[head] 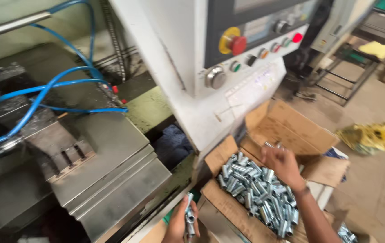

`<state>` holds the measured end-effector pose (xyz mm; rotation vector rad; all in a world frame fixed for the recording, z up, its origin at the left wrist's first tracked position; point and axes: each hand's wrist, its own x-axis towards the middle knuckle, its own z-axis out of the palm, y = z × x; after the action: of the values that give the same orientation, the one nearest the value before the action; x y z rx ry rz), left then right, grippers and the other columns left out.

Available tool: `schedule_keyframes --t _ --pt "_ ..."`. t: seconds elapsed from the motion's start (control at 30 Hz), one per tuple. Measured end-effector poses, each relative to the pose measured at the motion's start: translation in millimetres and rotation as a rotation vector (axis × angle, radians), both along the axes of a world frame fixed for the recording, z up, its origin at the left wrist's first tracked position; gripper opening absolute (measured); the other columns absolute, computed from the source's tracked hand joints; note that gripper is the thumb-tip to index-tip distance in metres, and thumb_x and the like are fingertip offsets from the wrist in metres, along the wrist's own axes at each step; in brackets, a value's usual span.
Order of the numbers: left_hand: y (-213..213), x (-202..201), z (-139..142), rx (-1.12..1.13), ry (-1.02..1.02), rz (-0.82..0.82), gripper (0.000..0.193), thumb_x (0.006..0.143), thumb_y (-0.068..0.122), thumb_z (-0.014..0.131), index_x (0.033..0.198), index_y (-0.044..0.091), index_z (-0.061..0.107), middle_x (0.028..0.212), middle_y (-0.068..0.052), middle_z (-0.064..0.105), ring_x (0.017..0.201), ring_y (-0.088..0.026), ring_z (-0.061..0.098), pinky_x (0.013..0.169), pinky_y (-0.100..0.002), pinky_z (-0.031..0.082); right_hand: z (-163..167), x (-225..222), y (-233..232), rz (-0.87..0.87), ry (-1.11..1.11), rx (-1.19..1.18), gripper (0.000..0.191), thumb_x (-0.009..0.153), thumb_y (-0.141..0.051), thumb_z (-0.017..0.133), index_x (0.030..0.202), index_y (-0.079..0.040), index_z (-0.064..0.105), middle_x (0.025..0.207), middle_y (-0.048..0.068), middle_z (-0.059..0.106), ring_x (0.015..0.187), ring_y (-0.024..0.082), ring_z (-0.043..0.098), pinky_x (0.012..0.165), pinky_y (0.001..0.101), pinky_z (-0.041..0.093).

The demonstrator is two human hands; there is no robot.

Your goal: The person loads small metal cylinders into a lathe chuck, operates the machine, and collects the processed parts into a cardboard box. The person repeats this cycle multiple times, handling the metal pieces by hand.

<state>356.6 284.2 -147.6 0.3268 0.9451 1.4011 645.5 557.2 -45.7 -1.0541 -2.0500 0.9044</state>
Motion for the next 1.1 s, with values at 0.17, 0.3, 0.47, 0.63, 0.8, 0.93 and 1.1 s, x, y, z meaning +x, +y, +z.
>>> schedule_keyframes --t 0.17,0.3,0.47,0.63,0.8,0.93,1.1 --pt "-15 -11 4 -0.035 0.075 0.026 0.056 0.104 0.056 0.042 0.083 0.007 0.060 0.061 -0.007 0.055 0.036 -0.022 0.059 0.031 -0.032 0.037 27 -90 -124 0.459 -0.059 0.049 0.050 0.085 -0.011 0.077 0.133 -0.009 0.064 0.128 0.008 0.067 0.096 0.021 0.066 0.077 0.0314 0.055" --pt "-33 -32 18 -0.032 0.211 0.052 0.058 0.102 0.056 0.041 0.081 0.007 0.061 0.062 -0.003 0.057 0.040 -0.018 0.058 0.037 -0.031 0.045 29 -167 -174 0.746 -0.166 -0.472 0.065 0.093 -0.017 0.072 0.152 -0.018 0.045 0.095 0.000 0.064 0.073 0.011 0.056 0.064 0.0254 0.047" --pt "-78 -69 27 0.070 0.364 0.207 0.054 0.107 0.052 0.042 0.100 0.005 0.069 0.083 0.003 0.065 0.077 -0.008 0.059 0.070 -0.023 0.046 10 -247 -209 0.995 -0.048 -0.471 0.049 0.100 -0.017 0.069 0.145 -0.008 0.052 0.084 -0.001 0.061 0.075 0.006 0.053 0.065 0.0224 0.045" --pt "-127 -104 36 -0.010 0.483 0.323 0.058 0.105 0.054 0.038 0.101 0.004 0.070 0.079 0.003 0.063 0.072 -0.008 0.056 0.066 -0.025 0.045 4 -304 -230 1.138 -0.194 -0.452 0.042 0.096 -0.018 0.073 0.133 -0.007 0.057 0.078 0.001 0.060 0.070 0.007 0.054 0.062 0.0240 0.044" --pt "-166 -117 42 -0.112 0.429 0.522 0.069 0.104 0.063 0.029 0.105 0.008 0.071 0.080 0.002 0.063 0.071 -0.005 0.059 0.065 -0.020 0.048 -5 -342 -262 1.219 -0.019 -0.554 0.024 0.095 -0.012 0.074 0.115 0.000 0.068 0.091 0.003 0.071 0.080 0.008 0.066 0.068 0.0242 0.055" --pt "-185 -133 48 0.050 -0.005 0.608 0.059 0.104 0.056 0.030 0.096 0.007 0.061 0.065 -0.003 0.052 0.038 -0.011 0.041 0.032 -0.026 0.032 -18 -366 -275 1.027 0.128 -0.657 0.025 0.089 -0.005 0.073 0.113 0.000 0.068 0.090 0.004 0.071 0.078 0.009 0.066 0.067 0.0258 0.056" --pt "-210 -148 56 0.186 -0.082 0.668 0.023 0.096 0.027 0.040 0.095 0.007 0.051 0.072 -0.005 0.055 0.034 -0.015 0.036 0.030 -0.029 0.028 -37 -376 -286 0.989 0.362 -0.828 0.022 0.093 0.000 0.071 0.111 0.005 0.058 0.094 0.008 0.067 0.080 0.015 0.066 0.073 0.0316 0.055"
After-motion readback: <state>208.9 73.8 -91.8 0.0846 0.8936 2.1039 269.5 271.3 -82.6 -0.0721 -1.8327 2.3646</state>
